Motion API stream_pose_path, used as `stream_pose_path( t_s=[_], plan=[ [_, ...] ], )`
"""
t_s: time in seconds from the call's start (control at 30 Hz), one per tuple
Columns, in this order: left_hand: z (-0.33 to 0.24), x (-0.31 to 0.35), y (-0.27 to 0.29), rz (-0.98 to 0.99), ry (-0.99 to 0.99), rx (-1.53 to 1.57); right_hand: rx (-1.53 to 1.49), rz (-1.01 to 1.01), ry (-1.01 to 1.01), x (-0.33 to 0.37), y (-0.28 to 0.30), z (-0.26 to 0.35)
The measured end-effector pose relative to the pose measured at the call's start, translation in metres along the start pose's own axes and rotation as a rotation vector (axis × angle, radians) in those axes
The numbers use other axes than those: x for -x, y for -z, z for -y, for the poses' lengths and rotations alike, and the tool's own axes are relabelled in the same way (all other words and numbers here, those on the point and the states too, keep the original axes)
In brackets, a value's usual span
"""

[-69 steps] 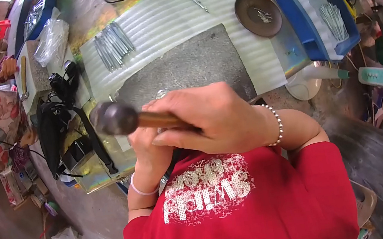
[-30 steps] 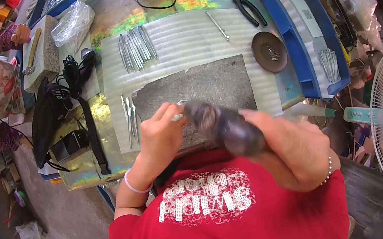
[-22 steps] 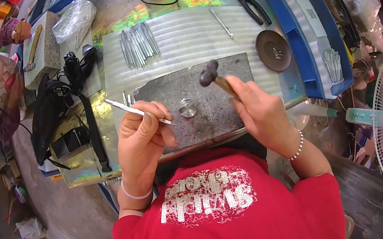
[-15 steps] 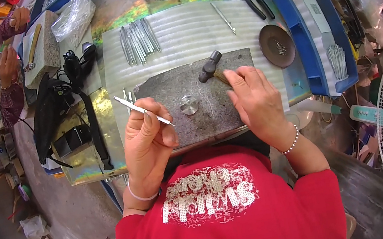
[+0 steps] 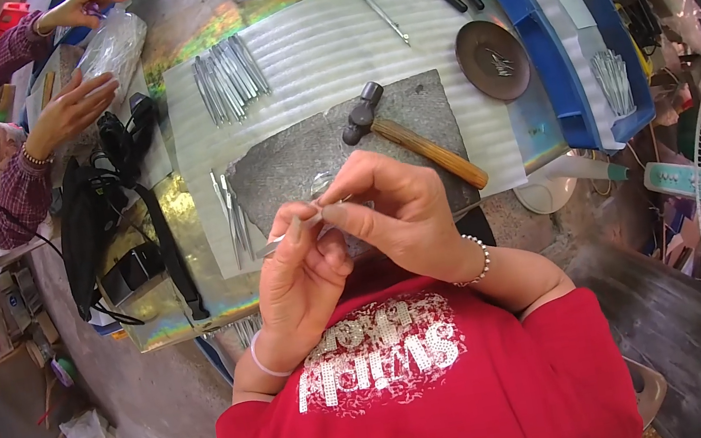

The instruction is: Manually stamping metal components using a hammer and a punch tool on a stone block.

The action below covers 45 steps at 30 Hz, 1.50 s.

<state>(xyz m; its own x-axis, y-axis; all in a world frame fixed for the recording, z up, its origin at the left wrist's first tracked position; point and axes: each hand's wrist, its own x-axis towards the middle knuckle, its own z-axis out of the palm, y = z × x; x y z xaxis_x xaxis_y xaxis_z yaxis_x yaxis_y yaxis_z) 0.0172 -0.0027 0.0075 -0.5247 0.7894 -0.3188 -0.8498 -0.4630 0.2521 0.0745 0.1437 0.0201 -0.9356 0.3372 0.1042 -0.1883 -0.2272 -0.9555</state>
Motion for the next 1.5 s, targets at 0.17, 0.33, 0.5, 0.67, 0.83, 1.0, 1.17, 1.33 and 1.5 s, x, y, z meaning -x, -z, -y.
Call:
stream_pose_path(
  t_s=[0.17,0.33,0.5,0.67,0.83,1.0,1.17,1.33,1.5],
  plan=[
    [-0.01,0.004,0.009,-0.061,-0.11,-0.078,-0.131,-0.015,-0.214,-0.002,0.011,0.007],
    [-0.019,0.019,0.005,-0.047,-0.098,-0.65,-0.173,0.085,-0.412,-0.002,0.01,0.016],
    [-0.021,0.021,-0.004,0.008,-0.006,-0.797,-0.179,0.151,-0.465,-0.003,0.008,0.015],
    [-0.019,0.019,-0.001,0.015,0.092,-0.653,-0.191,0.098,-0.568,-0.004,0.006,0.015],
    [-0.019,0.014,-0.005,-0.067,0.196,-0.501,-0.185,0.083,-0.607,-0.008,0.008,0.015],
    [-0.02,0.011,0.003,-0.024,0.151,-0.505,-0.171,0.061,-0.605,-0.013,0.01,0.019],
    [-0.029,0.009,0.005,-0.065,-0.049,-0.315,0.004,0.135,-0.451,-0.026,0.019,0.032],
    [-0.045,0.02,0.017,-0.063,-0.252,-0.246,0.723,0.27,-0.113,-0.084,0.05,0.04],
    [-0.053,0.026,0.014,0.001,-0.451,-0.435,1.737,0.07,0.066,-0.165,0.143,-0.031]
  ],
)
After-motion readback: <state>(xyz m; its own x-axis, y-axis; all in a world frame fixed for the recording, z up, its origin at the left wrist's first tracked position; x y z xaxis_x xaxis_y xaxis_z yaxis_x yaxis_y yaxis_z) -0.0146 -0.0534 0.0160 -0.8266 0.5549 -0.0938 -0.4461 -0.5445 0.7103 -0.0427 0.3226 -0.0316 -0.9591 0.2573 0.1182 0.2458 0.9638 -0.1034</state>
